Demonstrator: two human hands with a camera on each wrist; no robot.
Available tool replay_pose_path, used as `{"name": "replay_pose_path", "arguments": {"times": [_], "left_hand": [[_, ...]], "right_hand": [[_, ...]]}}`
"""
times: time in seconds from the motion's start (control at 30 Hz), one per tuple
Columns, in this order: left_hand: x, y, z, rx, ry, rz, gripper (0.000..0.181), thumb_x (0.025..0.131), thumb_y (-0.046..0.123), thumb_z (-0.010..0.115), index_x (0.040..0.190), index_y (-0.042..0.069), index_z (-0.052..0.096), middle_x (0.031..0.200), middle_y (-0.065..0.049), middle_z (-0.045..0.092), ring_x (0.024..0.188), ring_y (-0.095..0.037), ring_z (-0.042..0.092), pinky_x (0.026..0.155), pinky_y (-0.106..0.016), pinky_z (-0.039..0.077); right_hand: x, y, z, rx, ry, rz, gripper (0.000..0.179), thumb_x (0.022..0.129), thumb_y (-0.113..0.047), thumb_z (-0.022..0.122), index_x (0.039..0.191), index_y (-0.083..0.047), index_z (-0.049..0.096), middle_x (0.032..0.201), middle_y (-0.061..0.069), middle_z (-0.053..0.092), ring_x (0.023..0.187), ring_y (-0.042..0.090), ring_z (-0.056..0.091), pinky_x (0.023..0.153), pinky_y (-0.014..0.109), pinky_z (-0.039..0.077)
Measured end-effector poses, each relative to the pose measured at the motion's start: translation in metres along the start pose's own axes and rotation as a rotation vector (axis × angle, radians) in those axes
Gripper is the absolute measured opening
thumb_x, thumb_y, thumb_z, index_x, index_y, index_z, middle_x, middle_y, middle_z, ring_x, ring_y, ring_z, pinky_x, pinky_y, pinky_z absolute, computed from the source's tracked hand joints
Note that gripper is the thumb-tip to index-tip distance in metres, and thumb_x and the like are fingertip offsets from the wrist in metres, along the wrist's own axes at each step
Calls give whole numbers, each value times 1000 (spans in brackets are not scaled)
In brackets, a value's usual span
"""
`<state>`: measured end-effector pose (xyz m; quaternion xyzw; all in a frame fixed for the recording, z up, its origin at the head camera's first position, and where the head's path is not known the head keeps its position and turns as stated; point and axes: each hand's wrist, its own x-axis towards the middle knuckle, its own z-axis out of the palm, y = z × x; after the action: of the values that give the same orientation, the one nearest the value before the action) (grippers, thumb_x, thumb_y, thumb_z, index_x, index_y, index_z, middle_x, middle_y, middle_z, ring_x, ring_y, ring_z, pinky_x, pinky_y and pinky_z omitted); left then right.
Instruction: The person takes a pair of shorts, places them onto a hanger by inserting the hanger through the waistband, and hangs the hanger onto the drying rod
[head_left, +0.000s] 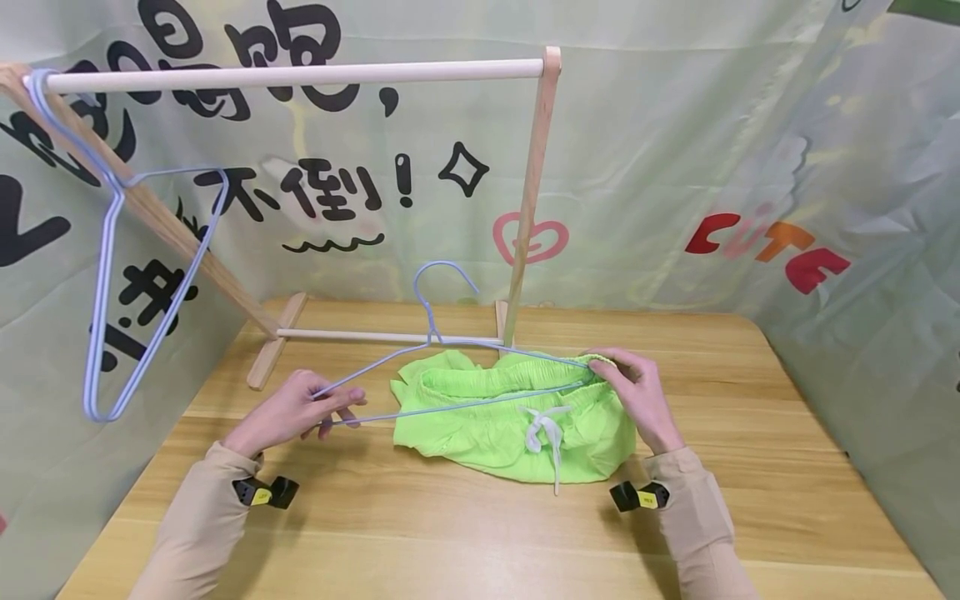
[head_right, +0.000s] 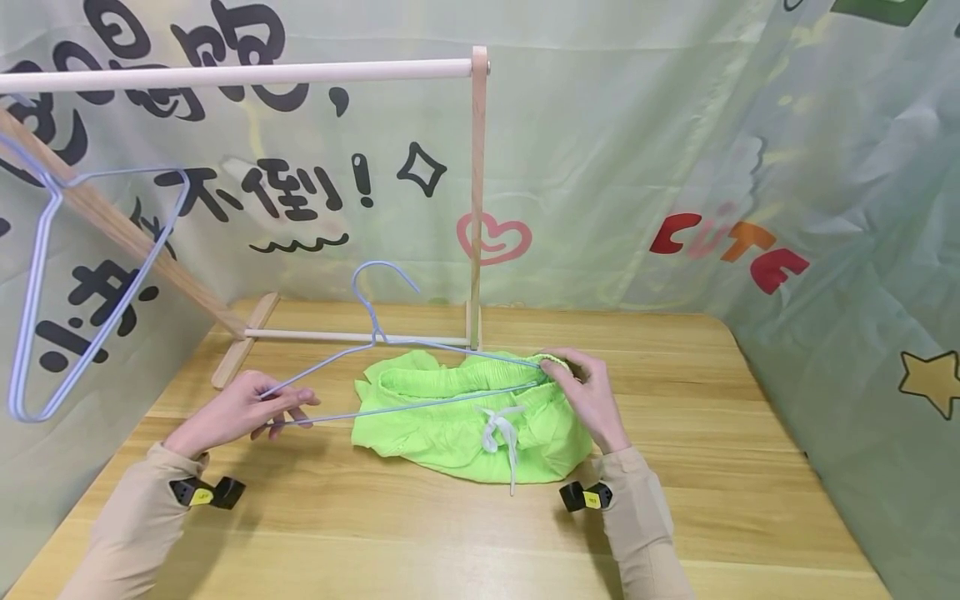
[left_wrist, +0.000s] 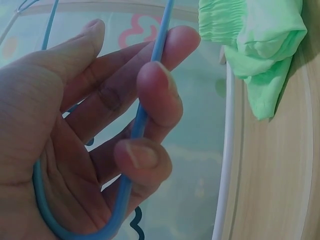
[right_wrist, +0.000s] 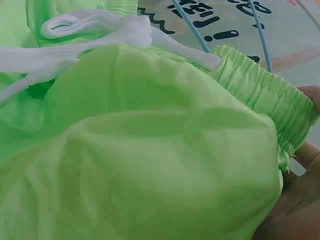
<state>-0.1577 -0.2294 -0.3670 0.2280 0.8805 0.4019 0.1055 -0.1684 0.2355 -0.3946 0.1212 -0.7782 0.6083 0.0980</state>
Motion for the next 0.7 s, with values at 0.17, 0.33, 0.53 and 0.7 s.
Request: {"name": "replay_pose_path", "arguments": {"times": [0.17, 0.33, 0.53, 0.7], "left_hand": [[1, -1, 1, 15, 14, -20, 28, 102, 28, 59, 102, 7, 78, 79, -8, 79, 45, -6, 54, 37, -25, 40], [2, -1, 3, 62, 44, -46, 32, 102, 32, 59, 89, 12, 79, 65, 4, 72, 42, -4, 47, 38, -25, 40], [4, -2, 5, 69, 47, -53, 31, 103, 34, 58, 100, 12, 79, 69, 7, 73, 43, -5, 48, 39, -25, 40], [4, -2, 5, 52, 29, -58, 30, 103, 33, 57, 102, 11, 78, 76, -2, 77, 44, -7, 52, 39, -25, 40]], "right_hand": [[0, 1, 0, -2, 5, -1, 31, 101, -11, 59, 119, 13, 64, 104, -25, 71, 98, -2, 65, 86, 13, 51], [1, 1, 0, 5, 4, 8, 31, 101, -12, 59, 119, 14, 64, 103, -24, 71, 97, -2, 65, 86, 14, 52], [1, 2, 0, 6, 7, 12, 33, 101, -12, 59, 119, 16, 63, 102, -24, 71, 96, -2, 65, 85, 14, 52], [0, 3, 0, 2, 5, 11, 33, 101, -12, 59, 120, 15, 63, 103, -24, 71, 97, -1, 65, 85, 14, 52]]}}
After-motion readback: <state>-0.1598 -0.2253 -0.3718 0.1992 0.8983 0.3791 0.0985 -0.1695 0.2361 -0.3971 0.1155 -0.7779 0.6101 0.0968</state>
